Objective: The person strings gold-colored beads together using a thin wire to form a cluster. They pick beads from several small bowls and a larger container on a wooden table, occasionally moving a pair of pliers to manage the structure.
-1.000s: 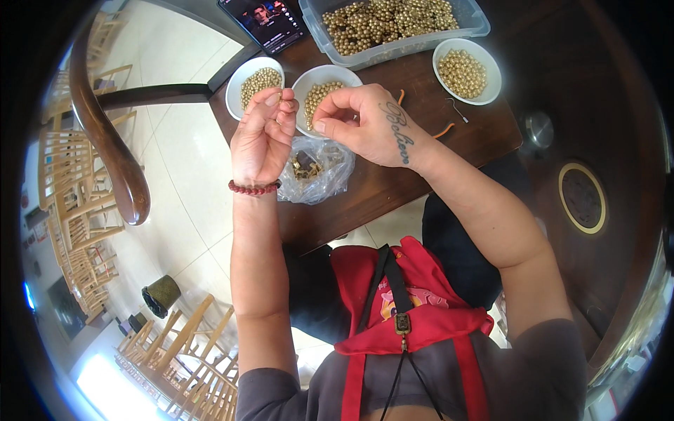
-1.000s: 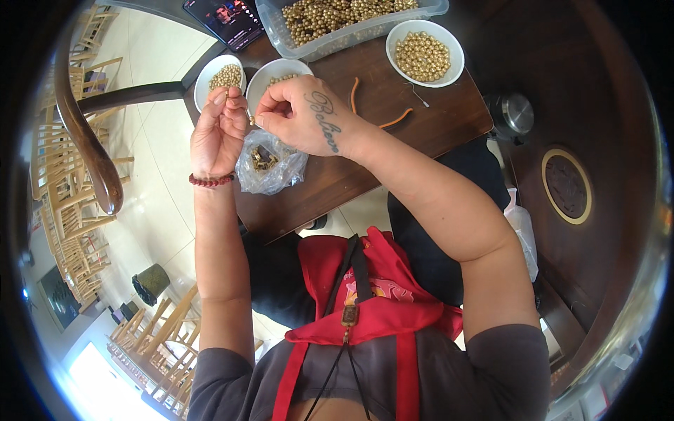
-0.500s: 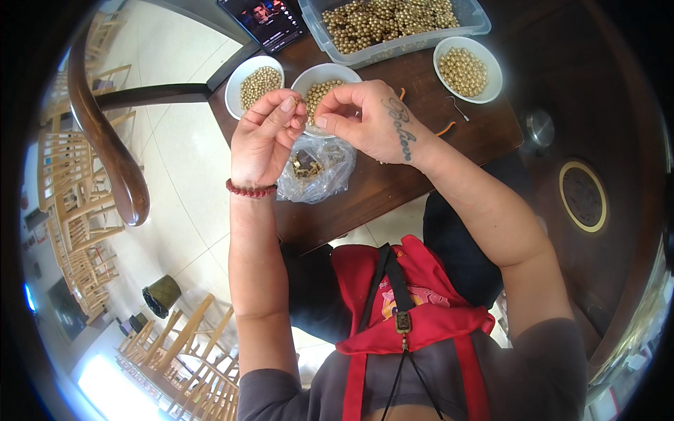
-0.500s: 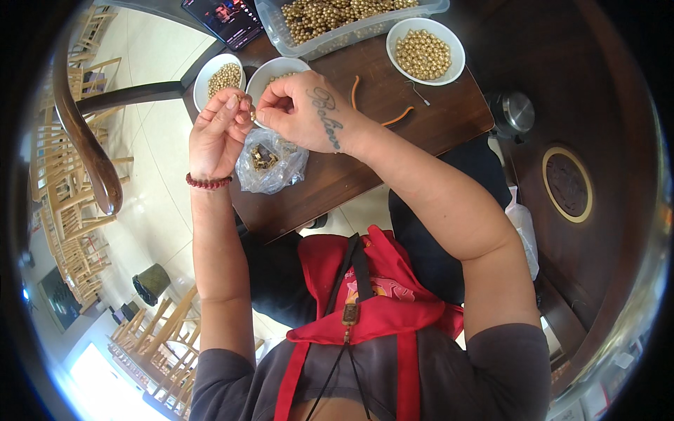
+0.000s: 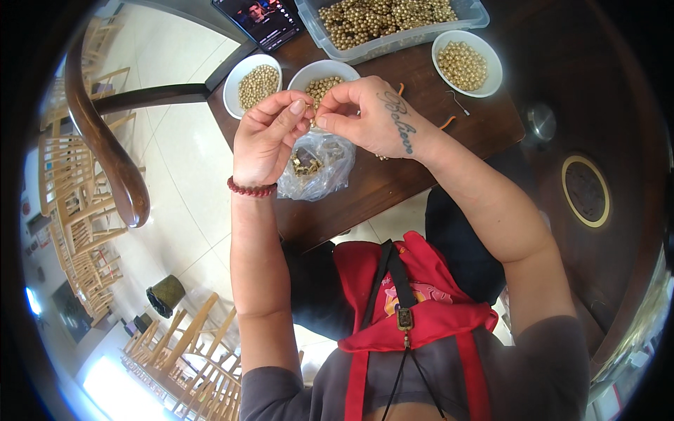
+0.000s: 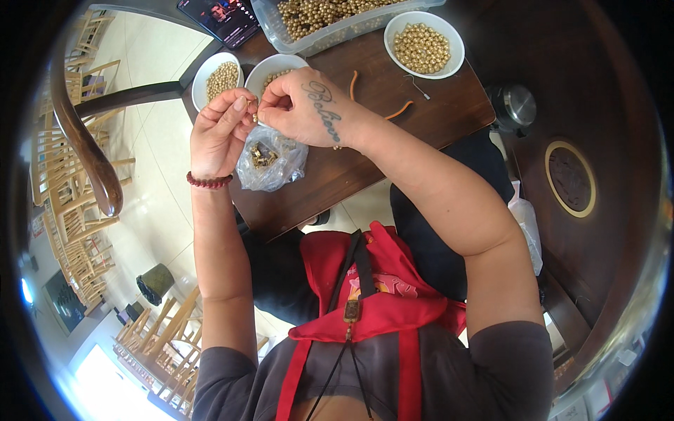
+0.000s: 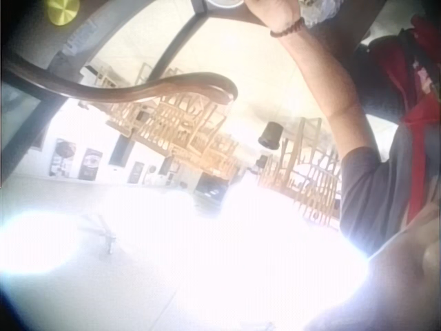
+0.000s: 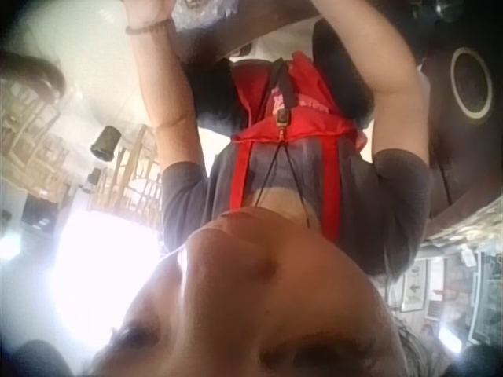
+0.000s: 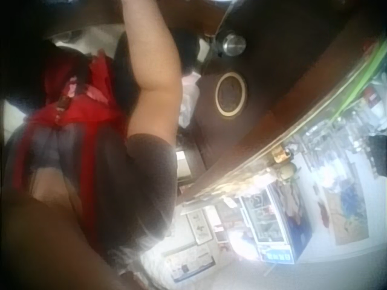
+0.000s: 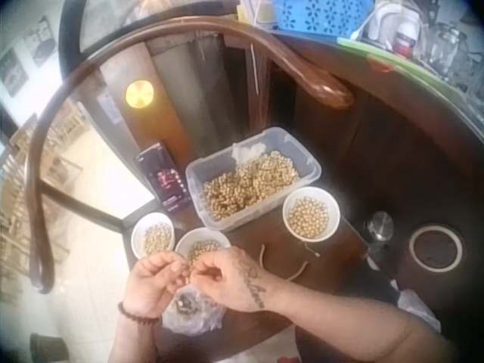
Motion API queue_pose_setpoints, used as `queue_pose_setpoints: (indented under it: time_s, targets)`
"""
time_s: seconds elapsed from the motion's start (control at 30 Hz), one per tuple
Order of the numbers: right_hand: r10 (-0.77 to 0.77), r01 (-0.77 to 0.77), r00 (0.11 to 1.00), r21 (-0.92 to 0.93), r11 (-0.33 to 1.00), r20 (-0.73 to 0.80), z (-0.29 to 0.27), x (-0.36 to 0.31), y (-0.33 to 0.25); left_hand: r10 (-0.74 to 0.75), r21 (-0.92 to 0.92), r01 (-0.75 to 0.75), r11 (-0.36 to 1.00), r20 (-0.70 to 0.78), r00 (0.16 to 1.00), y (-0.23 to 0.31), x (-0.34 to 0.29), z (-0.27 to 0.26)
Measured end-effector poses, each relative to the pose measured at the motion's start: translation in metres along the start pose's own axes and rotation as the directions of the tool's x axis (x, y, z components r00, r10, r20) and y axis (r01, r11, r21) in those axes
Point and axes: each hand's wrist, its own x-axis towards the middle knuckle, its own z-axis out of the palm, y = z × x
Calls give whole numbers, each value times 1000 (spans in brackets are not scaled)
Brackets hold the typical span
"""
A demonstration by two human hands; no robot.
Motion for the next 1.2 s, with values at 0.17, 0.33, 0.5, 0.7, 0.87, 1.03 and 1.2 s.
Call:
queue_pose_setpoints:
  time_s: [0.17,0.33,0.5,0.7,0.87,1.03,1.2]
  targets:
    - [4,-4,1000,15,1000,9,0,0,1,3,15,-3,1000,4,1000,0,0,-2]
    - [21,-21,1000,3,1000,12,-1,0,1,10,27,-10,1000,-8,1000,-1,0,-2]
    - [17,-17,1000,10,1000,5,-2,0,-1,4,25,-4,1000,-23,1000,-1,0,-5]
    - [-9,10,997,13,1000,-71,0,0,0,29,77,-24,997,-67,997,0,-1,-4]
    - [0,-4,994,-41,999,-105,-1,-1,-8,57,44,-58,997,6,998,-1,0,-10]
    - [15,-20,994,-54,998,-106,-2,-2,-8,38,-26,-43,999,-150,988,1,1,-2]
    - [-6,6,996,-3,1000,-83,2,-1,-2,56,-75,-70,995,-176,983,1,2,-4]
